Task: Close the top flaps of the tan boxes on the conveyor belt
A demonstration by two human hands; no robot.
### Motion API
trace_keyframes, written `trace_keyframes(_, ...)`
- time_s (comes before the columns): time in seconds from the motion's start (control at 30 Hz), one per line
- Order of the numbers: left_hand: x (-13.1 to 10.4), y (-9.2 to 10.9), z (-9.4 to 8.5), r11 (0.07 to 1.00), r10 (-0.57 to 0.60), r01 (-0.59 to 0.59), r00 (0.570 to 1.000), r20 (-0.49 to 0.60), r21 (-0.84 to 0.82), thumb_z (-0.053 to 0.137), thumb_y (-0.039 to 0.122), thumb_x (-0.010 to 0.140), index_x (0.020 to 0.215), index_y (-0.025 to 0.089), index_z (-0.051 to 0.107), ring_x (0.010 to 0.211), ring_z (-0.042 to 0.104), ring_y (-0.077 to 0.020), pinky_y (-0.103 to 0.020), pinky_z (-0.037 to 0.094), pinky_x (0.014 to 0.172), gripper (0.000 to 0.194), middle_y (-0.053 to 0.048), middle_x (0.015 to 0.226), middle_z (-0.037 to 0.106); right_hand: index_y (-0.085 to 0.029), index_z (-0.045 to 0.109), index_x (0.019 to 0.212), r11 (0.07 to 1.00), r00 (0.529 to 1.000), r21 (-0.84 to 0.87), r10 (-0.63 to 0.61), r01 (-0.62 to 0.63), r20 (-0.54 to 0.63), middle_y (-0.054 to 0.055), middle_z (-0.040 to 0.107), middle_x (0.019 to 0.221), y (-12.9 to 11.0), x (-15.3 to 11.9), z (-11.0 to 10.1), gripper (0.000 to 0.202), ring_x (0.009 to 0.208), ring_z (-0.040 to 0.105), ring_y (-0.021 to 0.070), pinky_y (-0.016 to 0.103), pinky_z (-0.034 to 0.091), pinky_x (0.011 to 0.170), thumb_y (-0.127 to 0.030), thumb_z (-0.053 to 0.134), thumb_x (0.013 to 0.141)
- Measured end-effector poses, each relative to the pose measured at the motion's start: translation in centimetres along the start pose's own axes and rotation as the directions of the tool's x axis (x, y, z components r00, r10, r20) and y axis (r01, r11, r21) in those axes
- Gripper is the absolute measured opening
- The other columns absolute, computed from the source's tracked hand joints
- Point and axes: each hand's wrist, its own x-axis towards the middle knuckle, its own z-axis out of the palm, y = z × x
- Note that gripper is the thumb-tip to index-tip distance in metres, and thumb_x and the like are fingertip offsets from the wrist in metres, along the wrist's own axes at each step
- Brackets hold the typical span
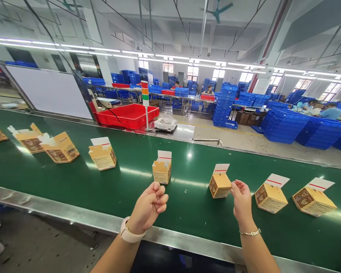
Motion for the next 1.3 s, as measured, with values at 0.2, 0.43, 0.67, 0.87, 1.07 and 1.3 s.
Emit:
trace_keyframes(0.2, -1.6, 0.2, -0.8, 1.000, 0.021, -0.020, 0.999, 0.029, -0.020, 0.054, 0.004, 0.043, 0.078, 0.023, 0.027, 0.042, 0.023, -0.0010, -0.014, 0.006, 0.040, 0.048, 0.011, 0.064, 0.025, -0.022, 0.053, 0.094, 0.982, 0.978, 0.022, -0.182, 0.185, -0.105, 0.004, 0.054, 0.101, -1.6, -1.7, -0.8, 0.046, 0.105, 0.053, 0.0246, 0.043, 0.043, 0.095, -0.047, 0.073, 0.062)
trace_keyframes(0.43, -2.8, -0.3, -1.6, 0.987, 0.156, -0.155, 0.987, 0.025, -0.043, 0.065, 0.007, 0.047, 0.077, 0.023, 0.028, 0.044, 0.018, -0.0015, -0.016, 0.008, 0.042, 0.051, 0.011, 0.065, 0.023, -0.022, 0.051, 0.099, 0.933, 0.926, -0.043, -0.359, 0.357, -0.113, 0.007, 0.055, 0.102, -3.1, -3.7, -1.8, 0.043, 0.101, 0.056, 0.0248, 0.043, 0.046, 0.089, -0.044, 0.071, 0.067)
trace_keyframes(0.67, -2.4, -0.4, -2.3, 0.987, 0.152, -0.149, 0.986, 0.062, -0.059, 0.066, 0.007, 0.046, 0.076, 0.022, 0.032, 0.048, 0.028, -0.0023, -0.015, 0.017, 0.041, 0.048, 0.009, 0.069, 0.031, -0.021, 0.052, 0.099, 0.936, 0.930, -0.044, -0.351, 0.349, -0.107, 0.008, 0.056, 0.104, -2.1, -4.4, -1.6, 0.043, 0.098, 0.056, 0.0249, 0.043, 0.047, 0.086, -0.047, 0.070, 0.069)
trace_keyframes(0.87, -1.4, -0.8, -3.4, 0.992, 0.128, -0.127, 0.990, 0.059, -0.017, 0.072, 0.007, 0.051, 0.076, 0.023, 0.035, 0.056, 0.040, -0.0058, -0.017, 0.033, 0.045, 0.047, 0.007, 0.074, 0.037, -0.022, 0.054, 0.100, 0.962, 0.962, 0.023, -0.273, 0.273, 0.015, 0.011, 0.057, 0.111, -0.2, -3.5, -0.5, 0.046, 0.101, 0.059, 0.0282, 0.051, 0.046, 0.093, -0.053, 0.070, 0.071)
trace_keyframes(1.07, 0.0, -1.3, -4.8, 0.990, 0.139, -0.140, 0.990, -0.021, -0.008, 0.079, 0.012, 0.051, 0.077, 0.023, 0.036, 0.059, 0.043, -0.0061, -0.018, 0.035, 0.048, 0.052, 0.006, 0.077, 0.039, -0.023, 0.057, 0.099, 0.947, 0.944, -0.063, -0.304, 0.314, 0.129, 0.011, 0.057, 0.109, 2.3, -2.4, 0.2, 0.042, 0.111, 0.055, 0.0297, 0.050, 0.047, 0.092, -0.055, 0.067, 0.074)
trace_keyframes(1.3, 0.6, -1.3, -3.1, 0.993, 0.121, -0.119, 0.990, -0.073, 0.018, 0.081, 0.012, 0.050, 0.077, 0.023, 0.034, 0.058, 0.043, -0.0048, -0.018, 0.039, 0.051, 0.055, 0.007, 0.076, 0.039, -0.023, 0.060, 0.098, 0.923, 0.916, -0.137, -0.321, 0.360, 0.241, 0.010, 0.058, 0.106, 3.2, -1.6, 0.9, 0.034, 0.104, 0.057, 0.0289, 0.051, 0.050, 0.087, -0.051, 0.063, 0.079)
